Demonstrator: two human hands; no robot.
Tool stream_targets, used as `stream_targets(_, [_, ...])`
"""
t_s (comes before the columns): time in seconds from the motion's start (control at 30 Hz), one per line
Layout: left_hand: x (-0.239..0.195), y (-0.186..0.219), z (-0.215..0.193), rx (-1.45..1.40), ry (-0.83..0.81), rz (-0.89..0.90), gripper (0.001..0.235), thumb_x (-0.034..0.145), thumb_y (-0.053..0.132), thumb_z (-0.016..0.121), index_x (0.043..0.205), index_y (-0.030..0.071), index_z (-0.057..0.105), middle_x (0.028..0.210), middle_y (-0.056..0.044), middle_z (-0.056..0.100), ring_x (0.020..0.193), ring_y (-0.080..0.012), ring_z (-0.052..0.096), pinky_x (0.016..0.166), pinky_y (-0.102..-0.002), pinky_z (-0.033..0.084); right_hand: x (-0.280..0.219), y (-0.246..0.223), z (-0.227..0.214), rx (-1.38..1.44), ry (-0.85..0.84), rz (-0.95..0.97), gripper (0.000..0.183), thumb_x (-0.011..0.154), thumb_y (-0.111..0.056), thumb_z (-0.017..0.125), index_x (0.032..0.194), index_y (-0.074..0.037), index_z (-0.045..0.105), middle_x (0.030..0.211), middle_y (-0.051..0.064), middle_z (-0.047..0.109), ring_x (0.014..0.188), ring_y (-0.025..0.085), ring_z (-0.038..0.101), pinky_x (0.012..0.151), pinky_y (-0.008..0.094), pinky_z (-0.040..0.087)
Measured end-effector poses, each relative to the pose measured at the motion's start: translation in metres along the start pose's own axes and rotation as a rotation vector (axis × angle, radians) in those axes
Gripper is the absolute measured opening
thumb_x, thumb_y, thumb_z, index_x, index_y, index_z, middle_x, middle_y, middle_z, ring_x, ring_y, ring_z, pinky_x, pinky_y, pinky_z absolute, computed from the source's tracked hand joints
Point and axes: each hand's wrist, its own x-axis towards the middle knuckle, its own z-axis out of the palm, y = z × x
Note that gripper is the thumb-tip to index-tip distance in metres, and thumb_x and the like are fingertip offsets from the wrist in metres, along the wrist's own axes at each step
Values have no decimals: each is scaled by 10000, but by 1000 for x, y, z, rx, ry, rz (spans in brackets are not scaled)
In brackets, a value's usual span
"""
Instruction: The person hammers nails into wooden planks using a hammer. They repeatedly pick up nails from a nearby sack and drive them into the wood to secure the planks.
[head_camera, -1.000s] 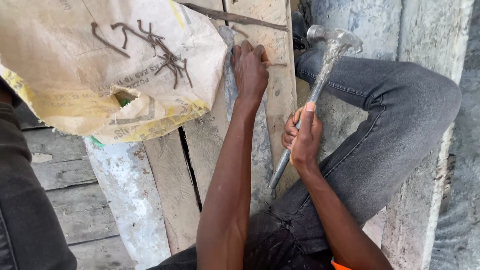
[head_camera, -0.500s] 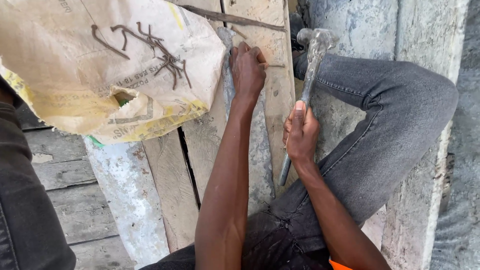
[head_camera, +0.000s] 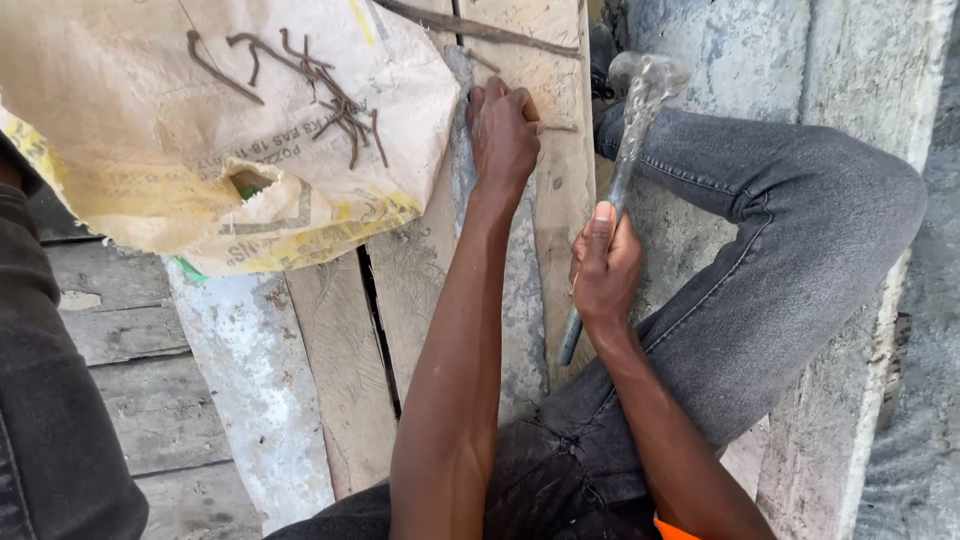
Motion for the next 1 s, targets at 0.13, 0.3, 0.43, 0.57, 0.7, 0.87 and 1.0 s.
stream_targets(0.13, [7,2,-2,-49,-11,-8,329,865,-11,937,754,124,659,1024,-101,644,1085,-400,565,959,-592,516,11,14,1,-139,-51,-38,499,1266,-579,422,1121,-140,607,818,-5,617,548,107,509,443,329,441])
stream_targets(0.3, [10,5,-1,0,-42,-56,245,888,-66,849,758,104,729,1122,-139,703,1197,-425,598,1142,-617,491,15,0,5,-283,-136,190,630,1207,-723,376,1036,-169,624,813,19,625,657,176,587,598,423,457])
stream_targets(0.43, [7,-6,2,-19,-12,-46,264,818,88,1013,777,141,757,1055,-93,656,1149,-409,622,1066,-571,529,1,-16,-5,30,-10,32,520,1281,-542,464,936,-164,554,657,-31,523,456,97,482,413,309,409])
stream_targets(0.57, [9,2,-7,-22,-50,-25,370,824,-27,963,699,160,669,1044,-93,668,1067,-426,664,1064,-596,561,-4,-27,-6,150,19,-125,531,1266,-564,436,923,-160,472,707,-10,469,530,120,431,469,333,415])
stream_targets(0.7, [7,10,-18,-36,-80,-48,360,853,-64,926,711,152,677,1076,-89,671,1096,-392,657,1124,-543,541,4,17,5,-16,-66,7,569,1207,-698,422,1086,-178,620,814,-41,638,541,88,522,430,305,471])
stream_targets(0.87, [4,18,-23,-11,-93,-134,320,850,-47,946,704,160,751,1107,-100,704,1184,-387,659,1134,-541,531,-3,22,16,-255,-145,157,696,1156,-777,331,1054,-168,653,829,-1,657,640,157,600,573,388,530])
stream_targets(1.0, [5,3,-10,19,-106,-96,310,820,-17,995,727,165,761,1056,-68,711,1135,-348,608,992,-496,561,-8,2,3,-128,-37,89,575,1220,-648,433,1204,-138,697,860,-24,680,555,93,537,420,313,435])
